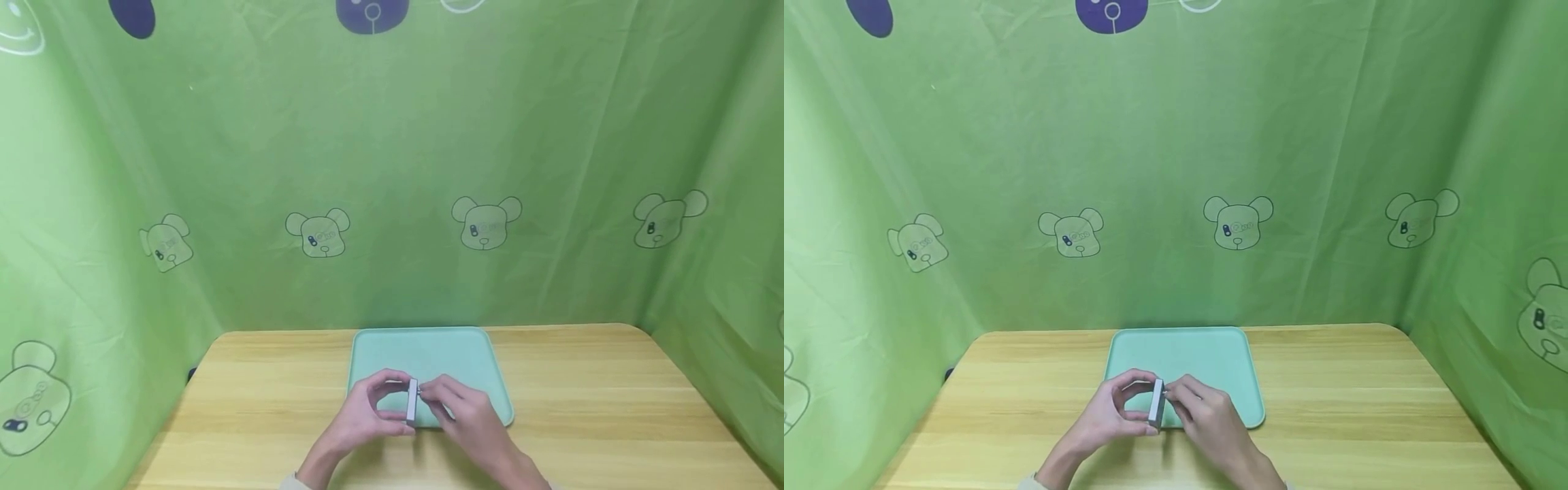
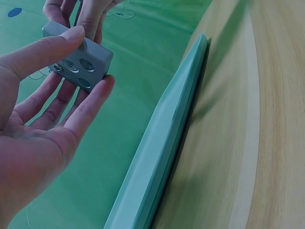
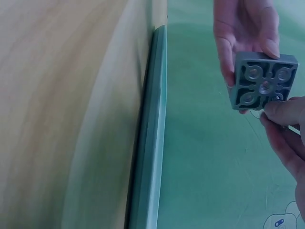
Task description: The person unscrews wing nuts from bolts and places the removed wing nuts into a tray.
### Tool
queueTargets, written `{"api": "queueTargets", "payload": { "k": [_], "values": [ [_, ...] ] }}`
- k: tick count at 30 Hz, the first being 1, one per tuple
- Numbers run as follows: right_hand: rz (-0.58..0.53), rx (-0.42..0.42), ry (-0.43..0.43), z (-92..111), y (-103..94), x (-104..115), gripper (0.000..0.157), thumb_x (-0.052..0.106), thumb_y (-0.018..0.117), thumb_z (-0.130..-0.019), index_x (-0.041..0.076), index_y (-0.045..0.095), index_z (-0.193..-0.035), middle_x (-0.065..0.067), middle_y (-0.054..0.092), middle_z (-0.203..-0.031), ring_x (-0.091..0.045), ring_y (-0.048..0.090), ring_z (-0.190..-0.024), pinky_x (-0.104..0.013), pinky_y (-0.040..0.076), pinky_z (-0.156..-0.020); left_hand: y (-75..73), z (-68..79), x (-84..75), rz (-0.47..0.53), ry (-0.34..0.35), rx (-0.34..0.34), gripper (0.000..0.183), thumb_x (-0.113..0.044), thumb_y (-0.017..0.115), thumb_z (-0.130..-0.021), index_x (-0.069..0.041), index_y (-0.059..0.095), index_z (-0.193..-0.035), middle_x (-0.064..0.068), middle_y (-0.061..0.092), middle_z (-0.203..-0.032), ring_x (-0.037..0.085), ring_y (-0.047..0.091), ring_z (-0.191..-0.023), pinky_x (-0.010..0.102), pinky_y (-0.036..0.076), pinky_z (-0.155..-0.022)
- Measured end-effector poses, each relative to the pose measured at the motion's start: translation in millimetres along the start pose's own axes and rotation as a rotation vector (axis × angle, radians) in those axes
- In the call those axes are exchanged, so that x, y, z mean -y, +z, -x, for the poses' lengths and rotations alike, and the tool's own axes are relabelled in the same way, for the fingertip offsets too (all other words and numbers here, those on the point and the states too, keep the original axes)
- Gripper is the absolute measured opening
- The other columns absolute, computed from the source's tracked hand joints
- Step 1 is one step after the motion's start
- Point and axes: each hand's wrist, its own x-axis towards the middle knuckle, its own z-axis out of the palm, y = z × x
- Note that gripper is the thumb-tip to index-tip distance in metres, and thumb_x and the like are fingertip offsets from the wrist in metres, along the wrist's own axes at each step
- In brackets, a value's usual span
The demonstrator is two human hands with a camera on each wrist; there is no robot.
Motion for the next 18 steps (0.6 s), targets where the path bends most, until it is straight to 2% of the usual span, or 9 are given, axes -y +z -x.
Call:
{"api": "queueTargets", "payload": {
  "k": [2,6,13,18],
  "values": [
    [0.036,-0.027,-0.038,-0.5,0.9,0.0,0.013,0.01,0.066,-0.1,0.006,0.072,-0.089,-0.004,0.074,-0.095,-0.02,0.075,-0.081,-0.017,0.062,-0.082,-0.1,-0.1,-0.6,0.01,0.002,0.002,0.069,0.01,0.085,-0.07,-0.004,0.06,-0.132,0.015,0.057,-0.137,0.03,0.056,-0.132,0.048,0.061,-0.096],
    [0.107,-0.071,-0.106,-3.1,2.1,1.1,0.033,0.016,0.055,-0.107,0.004,0.073,-0.082,-0.006,0.074,-0.095,-0.023,0.075,-0.078,-0.022,0.064,-0.079,-0.5,-0.6,-1.1,0.031,0.004,0.009,0.068,0.011,0.084,-0.071,-0.003,0.06,-0.132,0.015,0.057,-0.137,0.032,0.055,-0.132,0.049,0.061,-0.096],
    [0.226,-0.102,-0.277,-8.0,3.5,3.3,0.033,0.005,0.051,-0.106,0.0,0.067,-0.077,-0.015,0.074,-0.096,-0.028,0.075,-0.08,-0.032,0.066,-0.076,-1.7,-0.8,-0.2,0.05,-0.002,0.01,0.067,0.012,0.084,-0.071,-0.002,0.059,-0.132,0.016,0.056,-0.138,0.032,0.055,-0.132,0.051,0.061,-0.096],
    [0.246,-0.108,-0.3,-7.3,4.8,3.3,0.032,0.003,0.05,-0.106,-0.002,0.068,-0.08,-0.017,0.074,-0.096,-0.029,0.075,-0.08,-0.032,0.066,-0.076,-2.4,0.0,-0.2,0.057,-0.004,0.009,0.067,0.012,0.084,-0.071,-0.002,0.059,-0.132,0.016,0.056,-0.138,0.032,0.055,-0.132,0.051,0.061,-0.096]
  ]
}}
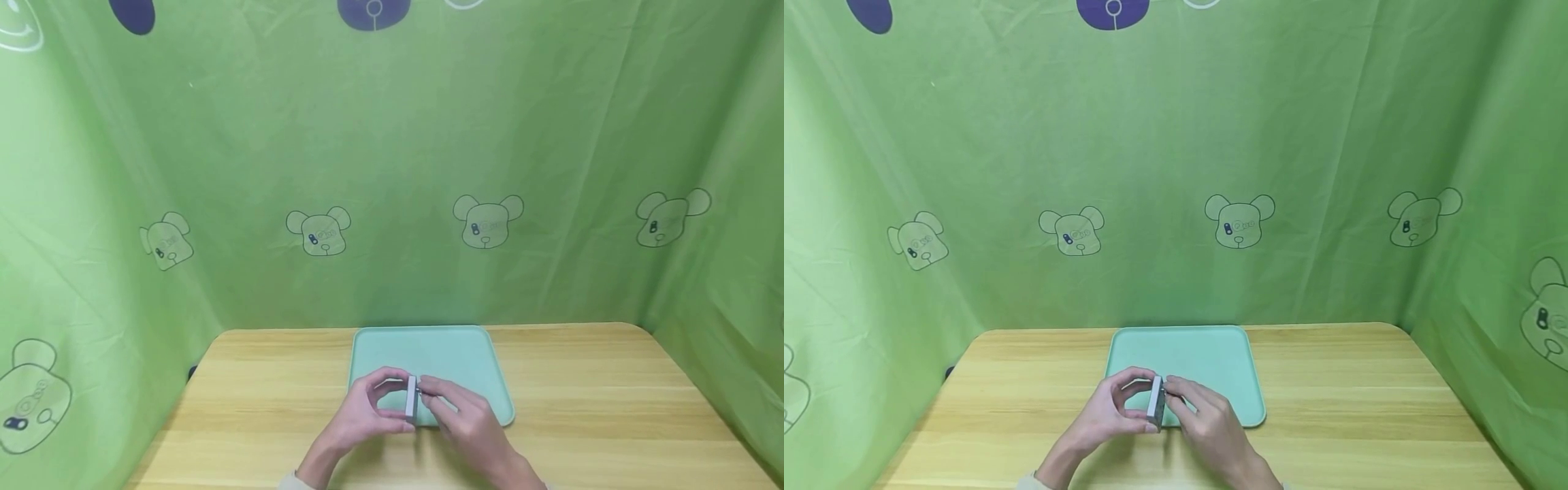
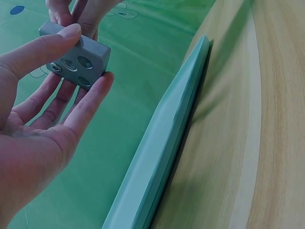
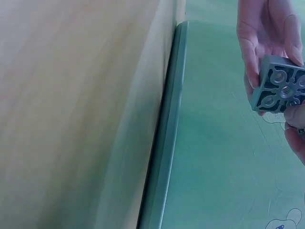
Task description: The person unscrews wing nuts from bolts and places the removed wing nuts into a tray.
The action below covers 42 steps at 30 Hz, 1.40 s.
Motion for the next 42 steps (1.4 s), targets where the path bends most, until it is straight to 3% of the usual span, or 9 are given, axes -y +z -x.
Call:
{"api": "queueTargets", "payload": {
  "k": [5,9,13,18,20,22,28,35,42],
  "values": [
    [-0.041,0.042,0.08,4.1,0.7,-0.1,0.029,0.009,0.052,-0.107,0.0,0.07,-0.085,-0.014,0.074,-0.102,-0.028,0.075,-0.085,-0.03,0.065,-0.082,-1.6,0.6,0.2,0.001,-0.002,-0.011,0.069,0.012,0.085,-0.071,-0.002,0.059,-0.133,0.016,0.056,-0.139,0.031,0.055,-0.133,0.05,0.06,-0.097],
    [-0.176,0.117,0.276,5.2,-4.0,-1.6,0.008,0.011,0.072,-0.094,0.007,0.075,-0.1,-0.009,0.072,-0.115,-0.027,0.073,-0.098,-0.028,0.061,-0.092,-4.6,0.7,1.5,-0.007,0.002,-0.032,0.07,0.012,0.085,-0.07,-0.002,0.059,-0.134,0.019,0.054,-0.14,0.031,0.053,-0.134,0.049,0.06,-0.098],
    [-0.396,0.173,0.627,3.2,-11.4,-1.6,0.034,0.007,0.086,-0.08,0.013,0.074,-0.112,-0.002,0.071,-0.121,-0.023,0.07,-0.108,-0.027,0.061,-0.094,-6.6,0.1,1.8,-0.02,0.013,-0.047,0.071,0.011,0.085,-0.069,-0.002,0.058,-0.134,0.023,0.053,-0.141,0.032,0.052,-0.135,0.048,0.059,-0.099],
    [-0.718,0.178,1.199,-0.7,-16.1,-0.7,0.031,0.018,0.082,-0.089,0.01,0.072,-0.117,-0.01,0.072,-0.116,-0.022,0.073,-0.102,-0.035,0.066,-0.085,-4.8,-1.3,2.5,-0.054,0.014,-0.049,0.072,0.011,0.085,-0.068,-0.005,0.059,-0.133,0.018,0.055,-0.139,0.032,0.053,-0.135,0.049,0.059,-0.099],
    [-0.803,0.185,1.361,-1.1,-16.6,-1.6,0.034,0.02,0.079,-0.091,0.005,0.069,-0.12,-0.015,0.071,-0.116,-0.025,0.074,-0.099,-0.037,0.066,-0.083,-3.3,-1.6,3.5,-0.058,0.015,-0.043,0.072,0.013,0.084,-0.067,-0.005,0.059,-0.132,0.02,0.054,-0.139,0.033,0.052,-0.135,0.05,0.058,-0.1],
    [-0.867,0.195,1.45,-0.5,-16.5,-2.8,0.039,0.018,0.077,-0.092,-0.003,0.066,-0.123,-0.021,0.071,-0.114,-0.03,0.074,-0.096,-0.041,0.067,-0.082,-1.7,-1.8,4.5,-0.057,0.021,-0.034,0.072,0.014,0.083,-0.067,-0.004,0.058,-0.132,0.023,0.053,-0.139,0.036,0.051,-0.135,0.051,0.057,-0.101],
    [-0.976,0.242,1.524,3.6,-14.1,-3.4,0.047,0.017,0.076,-0.093,-0.014,0.06,-0.125,-0.022,0.073,-0.109,-0.032,0.074,-0.094,-0.044,0.066,-0.083,3.4,-2.2,5.3,-0.071,0.043,-0.02,0.071,0.018,0.08,-0.068,0.0,0.056,-0.132,0.027,0.052,-0.139,0.045,0.049,-0.134,0.048,0.058,-0.101],
    [-0.977,0.236,1.532,4.1,-13.0,-2.6,0.036,0.013,0.078,-0.091,-0.011,0.066,-0.116,-0.02,0.074,-0.101,-0.029,0.074,-0.089,-0.041,0.067,-0.08,7.7,-0.9,5.1,-0.119,0.042,-0.02,0.07,0.016,0.082,-0.068,-0.005,0.058,-0.13,0.018,0.057,-0.137,0.036,0.053,-0.132,0.045,0.06,-0.099],
    [-0.891,0.256,1.428,4.8,-12.6,-2.2,0.024,0.011,0.078,-0.09,-0.006,0.071,-0.106,-0.02,0.071,-0.105,-0.028,0.075,-0.09,-0.042,0.067,-0.078,7.9,-0.5,5.1,-0.113,0.038,-0.024,0.07,0.015,0.083,-0.068,-0.007,0.059,-0.13,0.022,0.057,-0.137,0.03,0.055,-0.131,0.043,0.061,-0.096]
  ]
}}
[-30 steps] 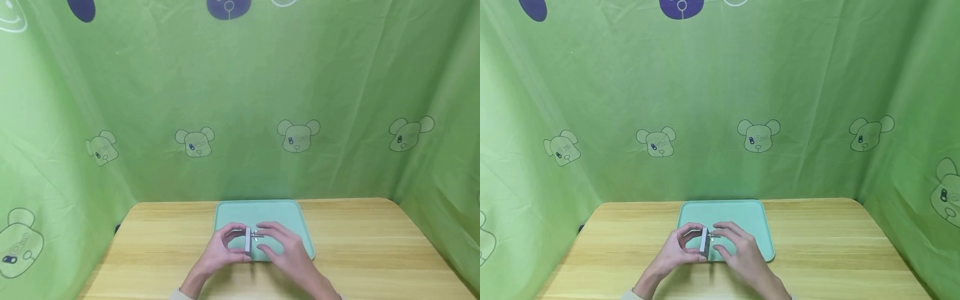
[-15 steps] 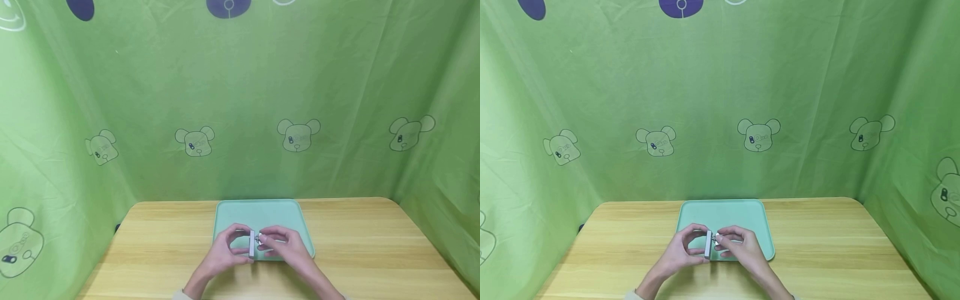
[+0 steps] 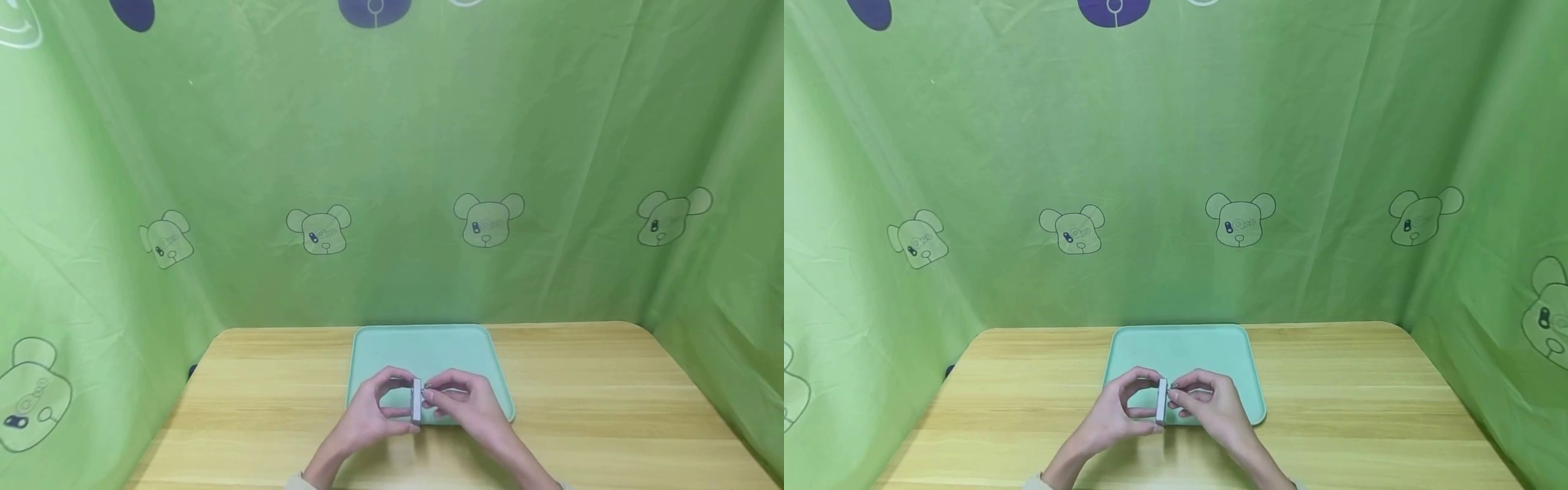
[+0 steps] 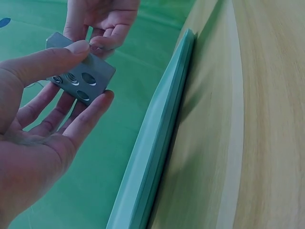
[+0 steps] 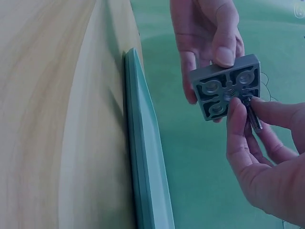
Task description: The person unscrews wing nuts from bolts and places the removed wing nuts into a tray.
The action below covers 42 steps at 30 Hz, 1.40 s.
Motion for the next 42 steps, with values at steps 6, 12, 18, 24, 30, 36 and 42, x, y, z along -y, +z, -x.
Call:
{"api": "queueTargets", "payload": {
  "k": [6,12,18,24,30,36,42],
  "values": [
    [0.163,-0.047,-0.21,1.7,3.4,-0.5,0.01,0.008,0.08,-0.088,0.006,0.076,-0.096,-0.009,0.074,-0.098,-0.02,0.075,-0.087,-0.035,0.068,-0.073,-2.0,0.6,-0.9,0.03,-0.026,0.0,0.068,0.011,0.085,-0.07,-0.007,0.06,-0.13,0.022,0.056,-0.137,0.033,0.055,-0.132,0.044,0.061,-0.096],
    [0.36,-0.105,-0.622,0.0,7.1,-5.4,0.021,-0.005,0.083,-0.081,0.011,0.079,-0.096,0.0,0.076,-0.094,-0.015,0.073,-0.083,-0.028,0.066,-0.067,-5.4,0.5,-0.2,0.085,-0.048,0.01,0.066,0.012,0.084,-0.071,-0.005,0.06,-0.131,0.028,0.05,-0.14,0.036,0.054,-0.133,0.046,0.061,-0.096],
    [0.551,-0.115,-0.983,-4.7,4.7,-10.3,0.013,-0.002,0.078,-0.086,0.005,0.079,-0.098,-0.006,0.076,-0.099,-0.022,0.074,-0.086,-0.019,0.063,-0.081,-7.0,1.5,-0.8,0.122,-0.075,0.016,0.066,0.01,0.085,-0.072,-0.003,0.059,-0.132,0.024,0.052,-0.141,0.034,0.054,-0.132,0.048,0.06,-0.097],
    [0.728,-0.162,-1.285,-9.1,3.2,-8.7,0.025,0.011,0.057,-0.106,-0.002,0.078,-0.099,-0.012,0.075,-0.101,-0.026,0.075,-0.083,-0.024,0.064,-0.08,-8.1,1.4,-2.4,0.184,-0.077,0.035,0.067,0.011,0.084,-0.073,0.001,0.056,-0.133,0.017,0.054,-0.14,0.037,0.053,-0.133,0.051,0.059,-0.098],
    [0.844,-0.188,-1.452,-8.6,2.8,-3.6,0.03,-0.001,0.047,-0.104,-0.007,0.077,-0.1,-0.021,0.074,-0.102,-0.031,0.075,-0.083,-0.032,0.066,-0.078,-9.3,0.8,-2.1,0.229,-0.065,0.065,0.068,0.012,0.083,-0.074,0.004,0.054,-0.134,0.018,0.054,-0.14,0.035,0.055,-0.131,0.054,0.059,-0.098],
    [0.81,-0.173,-1.36,-8.4,2.7,-6.4,0.027,0.009,0.054,-0.106,-0.004,0.077,-0.101,-0.017,0.075,-0.104,-0.029,0.076,-0.085,-0.029,0.065,-0.081,-9.7,0.7,-0.8,0.228,-0.065,0.06,0.068,0.012,0.083,-0.073,0.003,0.054,-0.134,0.018,0.054,-0.14,0.037,0.054,-0.131,0.054,0.058,-0.099],
    [0.644,-0.099,-1.064,-5.5,-0.6,-5.2,0.031,0.013,0.081,-0.087,0.004,0.075,-0.116,-0.011,0.073,-0.117,-0.028,0.074,-0.1,-0.027,0.06,-0.094,-10.7,0.2,0.6,0.158,-0.051,0.014,0.069,0.011,0.084,-0.071,0.0,0.056,-0.133,0.021,0.051,-0.141,0.037,0.051,-0.134,0.052,0.059,-0.098]
  ]
}}
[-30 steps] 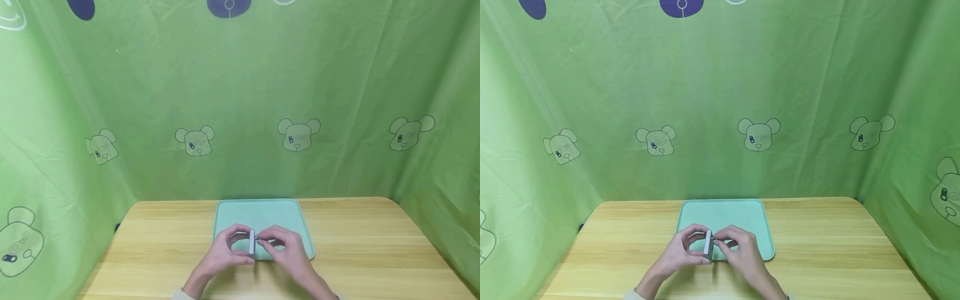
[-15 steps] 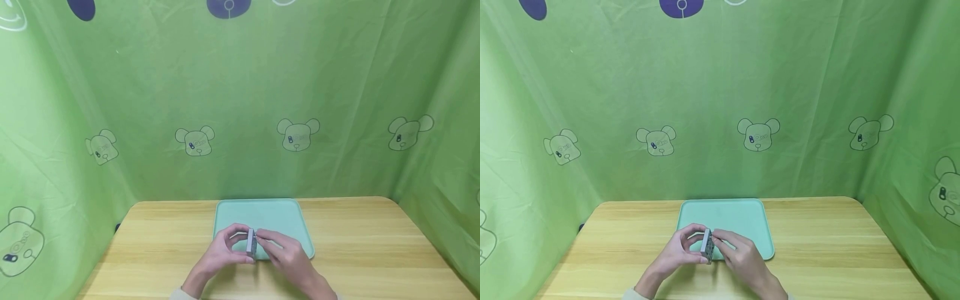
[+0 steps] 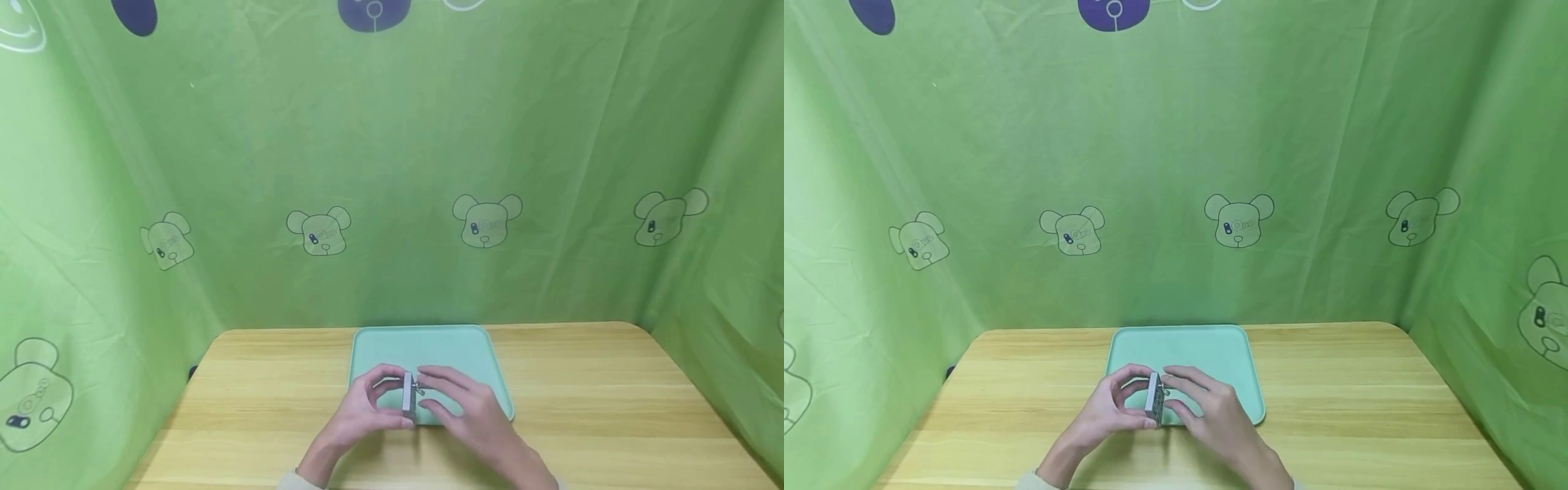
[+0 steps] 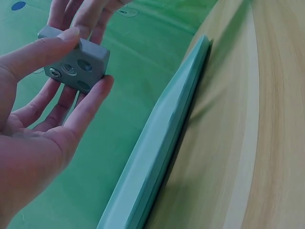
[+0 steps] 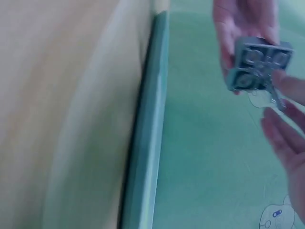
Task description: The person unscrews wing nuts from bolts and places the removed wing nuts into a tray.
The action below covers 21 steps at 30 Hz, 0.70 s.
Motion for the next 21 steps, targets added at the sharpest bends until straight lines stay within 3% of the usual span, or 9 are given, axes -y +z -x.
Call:
{"api": "queueTargets", "payload": {
  "k": [2,5,8,10,14,21],
  "values": [
    [-0.112,0.032,0.18,0.2,-2.5,1.9,0.038,0.011,0.084,-0.083,0.007,0.073,-0.12,-0.008,0.073,-0.118,-0.025,0.073,-0.102,-0.028,0.061,-0.093,-0.4,-0.2,0.4,-0.029,0.01,-0.018,0.069,0.012,0.084,-0.07,-0.001,0.057,-0.132,0.023,0.051,-0.141,0.035,0.051,-0.135,0.051,0.059,-0.098],
    [-0.322,0.049,0.526,-0.3,-5.4,5.0,0.035,0.014,0.081,-0.088,0.01,0.072,-0.122,-0.007,0.074,-0.115,-0.021,0.074,-0.1,-0.032,0.064,-0.087,-0.1,-0.9,0.9,-0.076,0.021,-0.035,0.07,0.012,0.084,-0.069,-0.004,0.058,-0.131,0.023,0.052,-0.14,0.031,0.052,-0.135,0.051,0.059,-0.099],
    [-0.533,0.039,0.852,-1.3,-7.1,5.9,0.032,0.019,0.075,-0.095,0.002,0.07,-0.122,-0.014,0.075,-0.112,-0.025,0.075,-0.095,-0.039,0.066,-0.082,2.1,-1.8,1.2,-0.123,0.039,-0.034,0.07,0.013,0.084,-0.068,-0.004,0.058,-0.131,0.021,0.054,-0.139,0.031,0.053,-0.134,0.048,0.059,-0.099],
    [-0.639,0.048,1.001,-1.4,-8.3,4.9,0.036,0.02,0.073,-0.097,-0.005,0.068,-0.122,-0.02,0.073,-0.112,-0.029,0.075,-0.093,-0.042,0.067,-0.08,4.1,-2.2,1.6,-0.155,0.052,-0.029,0.07,0.014,0.084,-0.068,-0.005,0.058,-0.131,0.021,0.055,-0.138,0.033,0.053,-0.134,0.045,0.06,-0.098],
    [-0.753,0.101,1.134,0.7,-9.3,1.0,0.042,0.019,0.073,-0.096,-0.012,0.064,-0.123,-0.024,0.073,-0.111,-0.034,0.075,-0.094,-0.043,0.066,-0.083,8.5,-1.5,1.9,-0.181,0.071,-0.017,0.071,0.017,0.082,-0.067,-0.005,0.057,-0.13,0.018,0.057,-0.136,0.042,0.051,-0.133,0.04,0.06,-0.097],
    [-0.76,0.13,1.134,3.7,-8.5,0.7,0.041,0.015,0.076,-0.093,-0.012,0.065,-0.122,-0.022,0.074,-0.108,-0.036,0.074,-0.097,-0.044,0.065,-0.086,11.2,0.1,2.5,-0.189,0.076,-0.003,0.07,0.018,0.081,-0.068,-0.006,0.058,-0.13,0.014,0.058,-0.133,0.044,0.051,-0.131,0.042,0.06,-0.098]
  ]
}}
